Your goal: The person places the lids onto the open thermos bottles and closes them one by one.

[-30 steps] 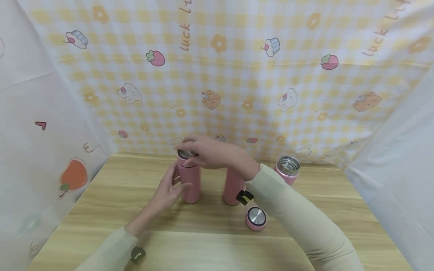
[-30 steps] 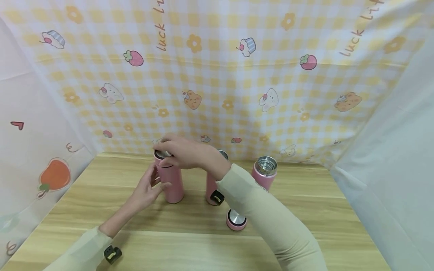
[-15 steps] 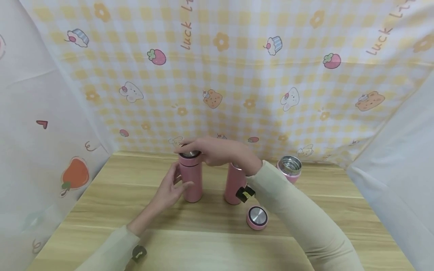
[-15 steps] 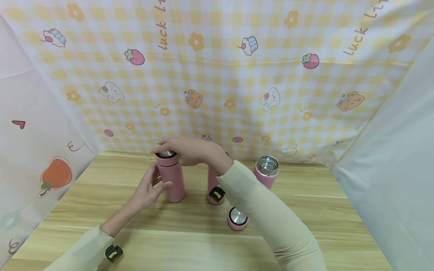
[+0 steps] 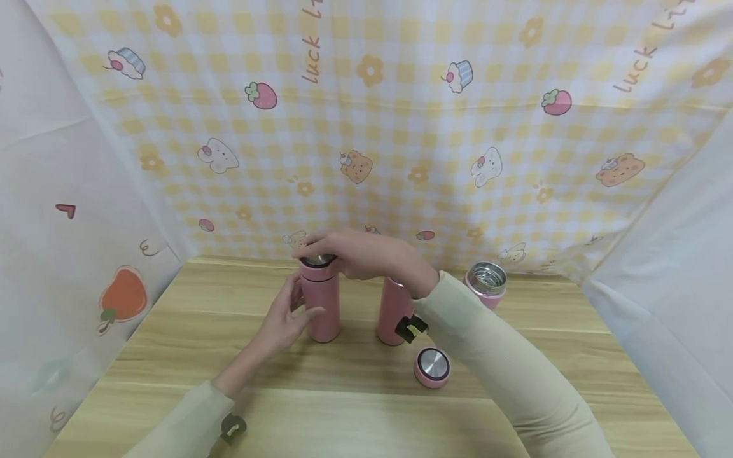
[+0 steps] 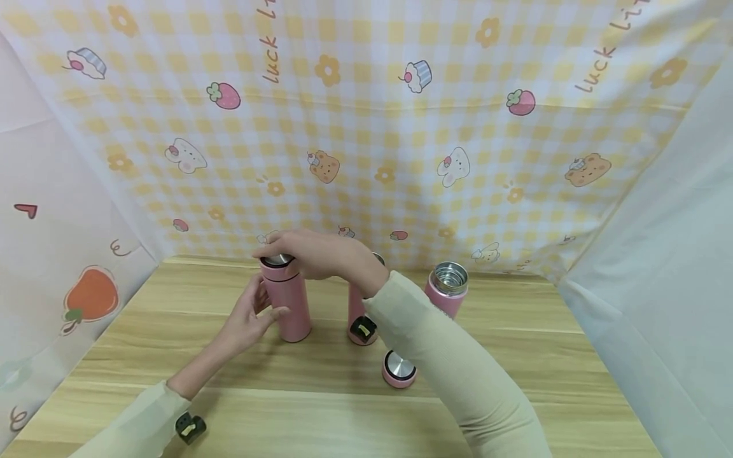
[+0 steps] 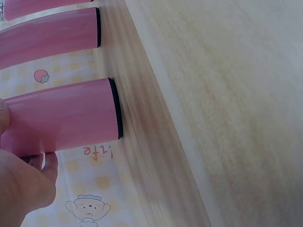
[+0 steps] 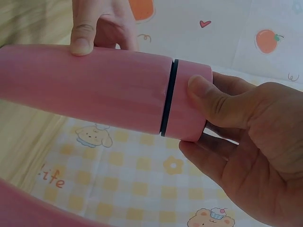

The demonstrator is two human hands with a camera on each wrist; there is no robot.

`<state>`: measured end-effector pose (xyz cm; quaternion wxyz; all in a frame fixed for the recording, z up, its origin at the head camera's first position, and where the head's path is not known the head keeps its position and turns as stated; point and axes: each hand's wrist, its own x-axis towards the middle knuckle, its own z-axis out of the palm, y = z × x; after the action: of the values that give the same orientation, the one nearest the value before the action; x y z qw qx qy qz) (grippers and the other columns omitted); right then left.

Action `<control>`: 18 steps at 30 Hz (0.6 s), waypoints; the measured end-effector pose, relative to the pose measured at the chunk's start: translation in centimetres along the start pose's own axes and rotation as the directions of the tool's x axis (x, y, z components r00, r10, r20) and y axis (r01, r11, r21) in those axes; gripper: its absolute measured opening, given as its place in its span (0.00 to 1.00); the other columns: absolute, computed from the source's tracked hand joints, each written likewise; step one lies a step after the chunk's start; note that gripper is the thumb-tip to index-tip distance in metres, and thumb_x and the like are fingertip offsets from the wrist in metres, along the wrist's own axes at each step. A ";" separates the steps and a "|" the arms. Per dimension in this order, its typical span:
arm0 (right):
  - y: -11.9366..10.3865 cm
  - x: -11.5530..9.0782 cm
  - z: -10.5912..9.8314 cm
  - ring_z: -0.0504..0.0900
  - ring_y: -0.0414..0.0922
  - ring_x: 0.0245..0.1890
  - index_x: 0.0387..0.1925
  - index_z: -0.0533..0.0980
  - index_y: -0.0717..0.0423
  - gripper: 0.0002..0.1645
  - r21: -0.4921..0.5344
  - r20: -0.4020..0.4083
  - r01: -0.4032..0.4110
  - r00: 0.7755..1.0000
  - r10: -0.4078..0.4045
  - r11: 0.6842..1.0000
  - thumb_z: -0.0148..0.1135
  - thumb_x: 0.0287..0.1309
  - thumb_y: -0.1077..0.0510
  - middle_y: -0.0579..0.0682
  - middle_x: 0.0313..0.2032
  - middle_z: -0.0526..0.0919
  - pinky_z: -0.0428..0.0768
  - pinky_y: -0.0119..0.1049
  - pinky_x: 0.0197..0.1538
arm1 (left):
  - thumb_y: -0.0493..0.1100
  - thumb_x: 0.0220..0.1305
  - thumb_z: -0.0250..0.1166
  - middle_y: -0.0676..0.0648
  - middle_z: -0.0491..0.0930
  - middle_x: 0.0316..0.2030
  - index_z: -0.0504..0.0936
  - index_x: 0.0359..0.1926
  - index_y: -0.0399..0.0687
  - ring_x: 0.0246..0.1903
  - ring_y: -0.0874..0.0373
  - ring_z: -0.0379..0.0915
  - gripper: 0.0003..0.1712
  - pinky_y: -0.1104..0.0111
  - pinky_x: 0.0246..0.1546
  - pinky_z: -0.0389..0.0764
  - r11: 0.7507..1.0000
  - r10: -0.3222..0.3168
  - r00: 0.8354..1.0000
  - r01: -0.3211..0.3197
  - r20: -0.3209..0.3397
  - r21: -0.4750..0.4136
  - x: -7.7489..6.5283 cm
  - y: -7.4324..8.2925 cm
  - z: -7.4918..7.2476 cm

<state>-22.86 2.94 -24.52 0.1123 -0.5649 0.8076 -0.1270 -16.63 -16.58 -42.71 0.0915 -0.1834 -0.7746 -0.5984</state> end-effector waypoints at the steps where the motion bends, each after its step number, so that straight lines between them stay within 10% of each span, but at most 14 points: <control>1: 0.0 0.0 0.0 0.74 0.43 0.62 0.71 0.70 0.52 0.40 -0.003 -0.002 0.003 1.000 -0.003 1.000 0.57 0.62 0.81 0.50 0.70 0.70 0.77 0.25 0.52 | 0.33 0.65 0.70 0.38 0.72 0.66 0.59 0.72 0.41 0.65 0.46 0.68 0.39 0.55 0.65 0.72 1.000 -0.001 1.000 0.001 -0.001 -0.001 0.0 0.0 0.0; 18: -1.0 0.3 0.6 0.73 0.42 0.40 0.63 0.78 0.48 0.23 -0.159 -0.087 -0.085 0.994 0.071 0.984 0.67 0.68 0.57 0.46 0.41 0.77 0.76 0.30 0.38 | 0.31 0.65 0.70 0.39 0.74 0.64 0.60 0.71 0.41 0.64 0.46 0.69 0.38 0.56 0.65 0.73 1.000 0.022 1.000 -0.022 -0.005 -0.009 0.0 0.1 0.1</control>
<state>-21.92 2.26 -24.74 0.0377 -0.5344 0.8407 -0.0791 -16.58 -16.46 -42.67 0.0994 -0.1910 -0.7696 -0.6012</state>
